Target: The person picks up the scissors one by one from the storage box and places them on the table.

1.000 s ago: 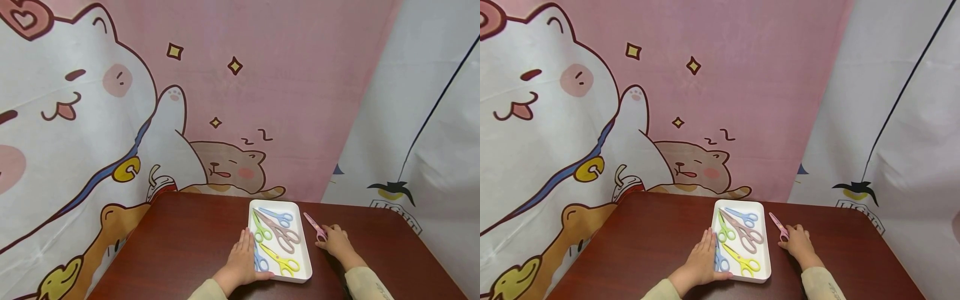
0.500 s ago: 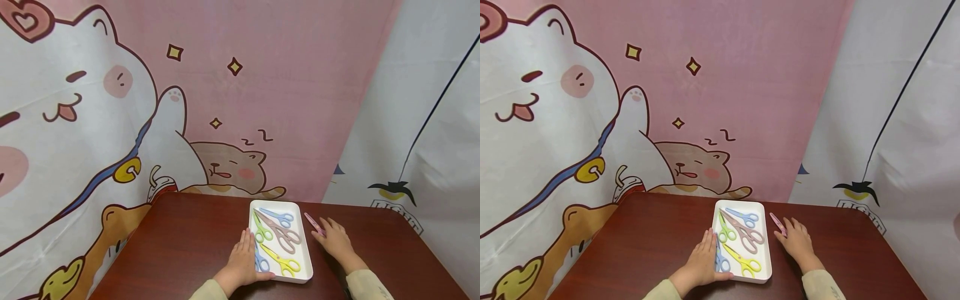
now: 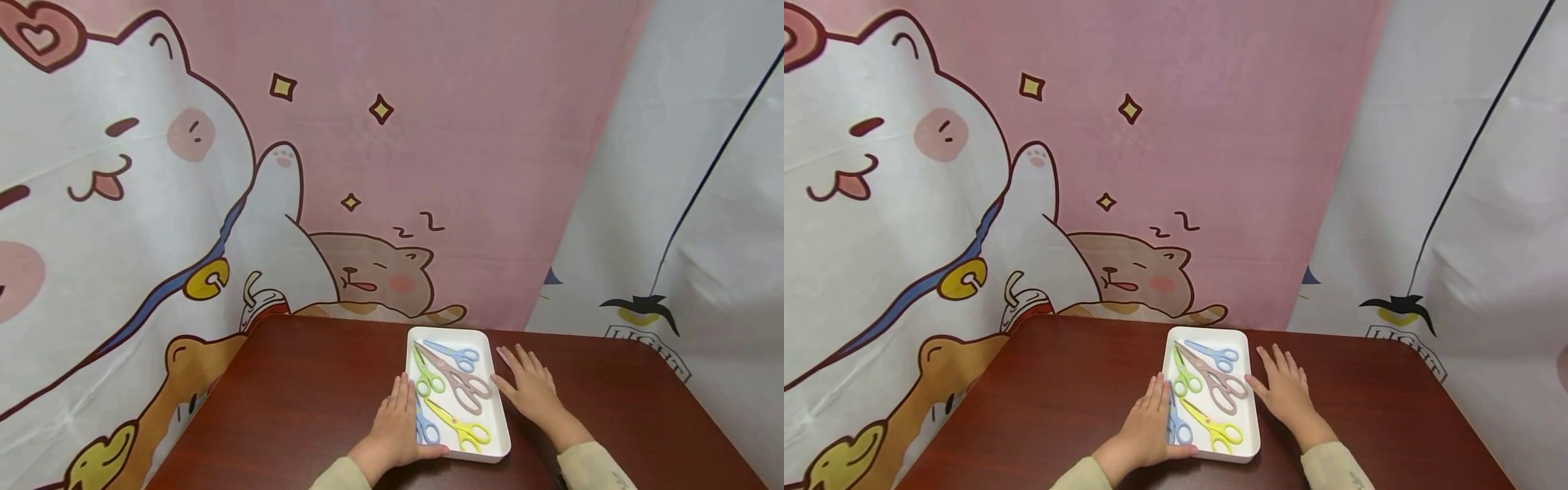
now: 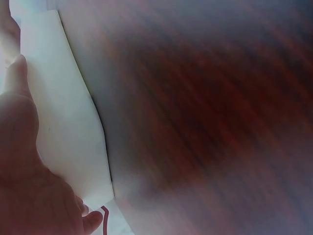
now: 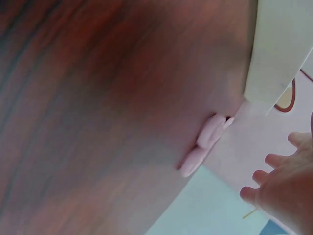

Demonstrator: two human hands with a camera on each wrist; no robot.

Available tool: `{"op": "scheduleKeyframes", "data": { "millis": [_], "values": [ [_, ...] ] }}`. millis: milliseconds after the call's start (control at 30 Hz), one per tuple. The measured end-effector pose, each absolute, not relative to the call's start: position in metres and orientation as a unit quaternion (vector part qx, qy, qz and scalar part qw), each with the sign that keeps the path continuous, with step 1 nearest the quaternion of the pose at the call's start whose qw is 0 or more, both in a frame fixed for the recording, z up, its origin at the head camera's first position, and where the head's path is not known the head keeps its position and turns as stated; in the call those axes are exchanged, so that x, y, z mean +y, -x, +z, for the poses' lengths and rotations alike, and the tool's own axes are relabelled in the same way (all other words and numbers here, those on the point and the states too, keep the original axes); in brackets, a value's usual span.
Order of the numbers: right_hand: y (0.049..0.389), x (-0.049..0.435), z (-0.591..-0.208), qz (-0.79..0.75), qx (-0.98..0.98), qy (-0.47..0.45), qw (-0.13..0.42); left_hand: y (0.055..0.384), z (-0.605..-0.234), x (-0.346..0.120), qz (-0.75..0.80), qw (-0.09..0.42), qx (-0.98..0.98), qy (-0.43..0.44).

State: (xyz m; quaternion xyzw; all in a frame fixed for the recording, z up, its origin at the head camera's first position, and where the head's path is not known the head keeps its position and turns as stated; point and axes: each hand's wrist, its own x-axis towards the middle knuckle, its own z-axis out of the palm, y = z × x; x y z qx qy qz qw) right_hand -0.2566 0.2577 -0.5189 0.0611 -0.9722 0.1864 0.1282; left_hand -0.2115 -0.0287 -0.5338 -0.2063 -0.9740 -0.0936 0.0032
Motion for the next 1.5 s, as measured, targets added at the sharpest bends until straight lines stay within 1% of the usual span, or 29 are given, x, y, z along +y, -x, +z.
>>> {"op": "scheduleKeyframes", "data": {
  "millis": [200,333,600,800,1000,1133,1500],
  "values": [
    [0.256,0.242,-0.518,0.178,-0.969,-0.101,0.138,0.213,-0.539,-0.029,-0.087,0.011,-0.975,0.203],
    [0.256,0.232,-0.518,0.161,-0.972,-0.112,0.131,0.212,-0.537,-0.029,-0.090,0.018,-0.974,0.207],
    [0.250,0.211,-0.513,0.165,-0.967,-0.146,0.126,0.207,-0.523,-0.028,-0.087,0.001,-0.974,0.207],
    [0.249,0.201,-0.513,0.173,-0.966,-0.160,0.109,0.205,-0.519,-0.028,-0.078,0.001,-0.975,0.207],
    [0.253,0.193,-0.513,0.159,-0.967,-0.172,0.099,0.209,-0.530,-0.029,-0.077,0.012,-0.975,0.207],
    [0.255,0.188,-0.512,0.161,-0.968,-0.174,0.081,0.209,-0.531,-0.029,-0.078,0.017,-0.975,0.207],
    [0.258,0.179,-0.520,0.174,-0.970,-0.165,0.041,0.206,-0.521,-0.028,-0.077,0.002,-0.974,0.212]
  ]
}}
